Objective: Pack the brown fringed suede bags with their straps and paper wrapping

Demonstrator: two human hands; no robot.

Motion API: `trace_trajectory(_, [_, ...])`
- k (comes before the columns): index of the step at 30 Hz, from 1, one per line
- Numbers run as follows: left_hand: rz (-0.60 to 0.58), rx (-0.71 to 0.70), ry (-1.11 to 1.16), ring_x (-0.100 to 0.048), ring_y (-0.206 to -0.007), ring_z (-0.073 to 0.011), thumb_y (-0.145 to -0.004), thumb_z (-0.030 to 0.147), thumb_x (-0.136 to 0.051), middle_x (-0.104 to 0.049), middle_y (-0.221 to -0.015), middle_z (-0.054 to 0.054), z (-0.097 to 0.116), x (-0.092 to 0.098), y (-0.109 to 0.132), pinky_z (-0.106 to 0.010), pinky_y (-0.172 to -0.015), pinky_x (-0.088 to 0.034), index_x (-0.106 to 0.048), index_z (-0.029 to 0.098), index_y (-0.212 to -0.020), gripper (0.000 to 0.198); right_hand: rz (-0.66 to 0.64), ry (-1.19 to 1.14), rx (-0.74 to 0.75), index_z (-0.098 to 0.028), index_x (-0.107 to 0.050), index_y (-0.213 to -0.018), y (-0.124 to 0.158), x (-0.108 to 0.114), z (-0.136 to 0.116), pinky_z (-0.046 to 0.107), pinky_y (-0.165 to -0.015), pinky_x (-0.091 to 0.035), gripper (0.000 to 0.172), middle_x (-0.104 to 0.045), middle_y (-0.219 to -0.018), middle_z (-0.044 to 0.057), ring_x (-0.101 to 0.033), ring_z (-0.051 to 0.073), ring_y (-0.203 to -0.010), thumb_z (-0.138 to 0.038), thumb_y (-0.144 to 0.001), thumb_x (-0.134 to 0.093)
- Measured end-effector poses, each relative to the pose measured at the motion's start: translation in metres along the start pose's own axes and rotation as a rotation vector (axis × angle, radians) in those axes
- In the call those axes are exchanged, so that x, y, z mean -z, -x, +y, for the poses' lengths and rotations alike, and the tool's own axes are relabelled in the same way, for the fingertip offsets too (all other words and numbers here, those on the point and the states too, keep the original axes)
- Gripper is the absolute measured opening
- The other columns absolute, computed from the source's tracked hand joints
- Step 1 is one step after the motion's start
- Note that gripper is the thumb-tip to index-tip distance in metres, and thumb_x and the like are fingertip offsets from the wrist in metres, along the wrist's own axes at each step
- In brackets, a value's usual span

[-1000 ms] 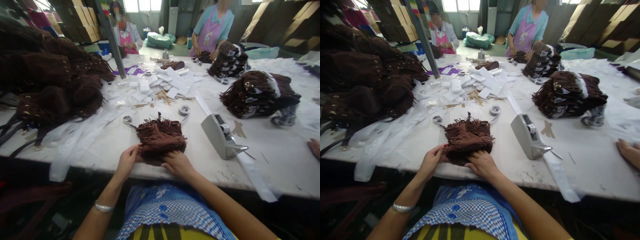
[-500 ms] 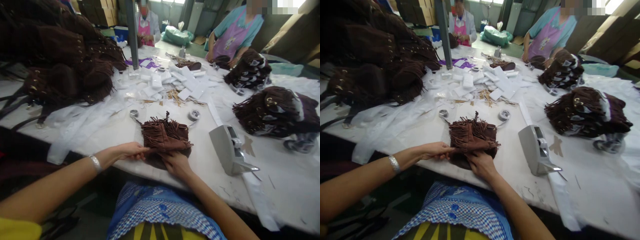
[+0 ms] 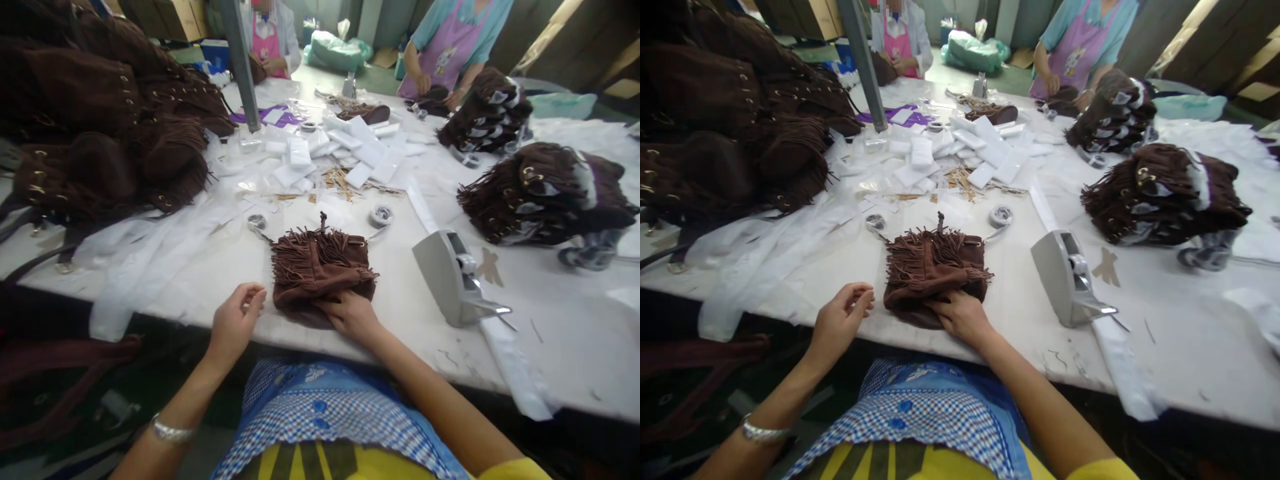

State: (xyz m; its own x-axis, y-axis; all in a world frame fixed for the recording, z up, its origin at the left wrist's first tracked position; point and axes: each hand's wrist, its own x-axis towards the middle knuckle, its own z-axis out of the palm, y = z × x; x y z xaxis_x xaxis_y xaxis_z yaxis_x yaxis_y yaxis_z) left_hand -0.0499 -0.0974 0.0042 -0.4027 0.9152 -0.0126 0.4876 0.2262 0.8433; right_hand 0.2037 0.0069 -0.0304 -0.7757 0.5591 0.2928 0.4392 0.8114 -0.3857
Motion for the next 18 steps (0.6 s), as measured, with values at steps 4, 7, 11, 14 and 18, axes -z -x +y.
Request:
trace_trajectory(4, [0.048,-0.256,-0.148,-0.061,-0.099,-0.0222,-0.085,0.044,-0.066,-0.062,-0.110,-0.006,0.001,-0.016,0.009,-0.034,-0.082,-0.055,-0.057,0.022,-0.117,0.039,0.011,0.047,0.029,-0.035,-0.068,-0.124,-0.001,-0.001,-0.003,0.033,-0.076,-0.052,0.035,-0.067,-0.104,0.008,-0.061,0.025,-0.095,-0.024,-0.092,-0.059])
trace_trajectory(7, [0.058,-0.322,-0.194,-0.061,-0.090,-0.0205,-0.087,0.033,-0.058,-0.061,-0.100,-0.005,-0.010,-0.028,0.002,-0.033,-0.078,-0.056,-0.060,0.021,-0.104,0.021,0.021,0.062,0.023,-0.034,-0.069,-0.123,0.002,-0.003,-0.004,0.033,-0.079,-0.053,0.033,-0.068,-0.107,0.007,-0.062,0.024,-0.097,-0.026,-0.092,-0.059])
trace_trajectory(11, [0.064,-0.310,-0.270,-0.061,-0.085,-0.0207,-0.082,0.025,-0.057,-0.060,-0.096,-0.004,-0.014,-0.029,-0.003,-0.033,-0.075,-0.056,-0.059,0.020,-0.101,0.019,0.045,0.047,0.024,-0.028,-0.068,-0.124,0.012,-0.004,-0.005,0.033,-0.088,-0.052,0.033,-0.069,-0.114,0.005,-0.061,0.022,-0.102,-0.022,-0.094,-0.056])
trace_trajectory(14, [0.154,-0.338,-0.480,-0.062,-0.090,-0.0265,-0.085,0.027,-0.055,-0.062,-0.098,-0.007,0.007,-0.027,0.012,-0.041,-0.080,-0.055,-0.058,0.019,-0.104,0.021,0.057,0.035,0.067,-0.021,-0.067,-0.125,0.021,-0.004,-0.009,0.034,-0.093,-0.050,0.032,-0.069,-0.117,0.007,-0.061,0.022,-0.104,-0.022,-0.098,-0.050])
trace_trajectory(18, [0.172,-0.654,-0.506,-0.062,-0.104,-0.0266,-0.091,0.023,-0.053,-0.066,-0.108,-0.009,0.037,-0.044,0.039,-0.042,-0.096,-0.049,-0.059,0.019,-0.112,0.022,0.101,-0.033,0.111,-0.016,-0.066,-0.123,0.029,-0.003,-0.017,0.034,-0.096,-0.050,0.031,-0.069,-0.121,0.008,-0.062,0.021,-0.107,-0.024,-0.100,-0.046])
